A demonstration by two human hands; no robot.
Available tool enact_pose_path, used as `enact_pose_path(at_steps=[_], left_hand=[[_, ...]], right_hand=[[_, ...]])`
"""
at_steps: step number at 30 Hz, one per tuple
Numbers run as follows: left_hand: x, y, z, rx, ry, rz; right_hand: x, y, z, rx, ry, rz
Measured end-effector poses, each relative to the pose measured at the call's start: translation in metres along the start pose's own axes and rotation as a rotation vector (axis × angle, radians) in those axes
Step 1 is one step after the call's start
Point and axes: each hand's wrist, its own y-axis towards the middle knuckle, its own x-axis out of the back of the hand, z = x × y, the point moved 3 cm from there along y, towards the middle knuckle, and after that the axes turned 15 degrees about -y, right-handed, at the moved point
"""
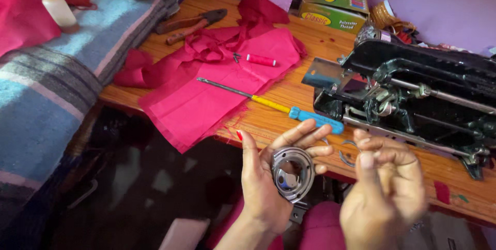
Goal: The person removes the bobbin case assembly from a sewing machine, then uses a screwdriver to unscrew and separate its metal parts on the table. They handle the circular metal components, adjust a small part inside the case, and reassemble the pieces by hand.
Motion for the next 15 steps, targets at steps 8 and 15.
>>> enact_pose_path(at_steps=[8, 15], left_hand=[[-0.005, 0.000, 0.008, 0.083, -0.223, 0.056], [0.001, 0.007, 0.009, 0.092, -0.342, -0.028]], right_hand=[[0.045, 0.022, 0.001, -0.099, -0.849, 0.193], [0.061, 0.053, -0.009, -0.086, -1.160, 0.551]])
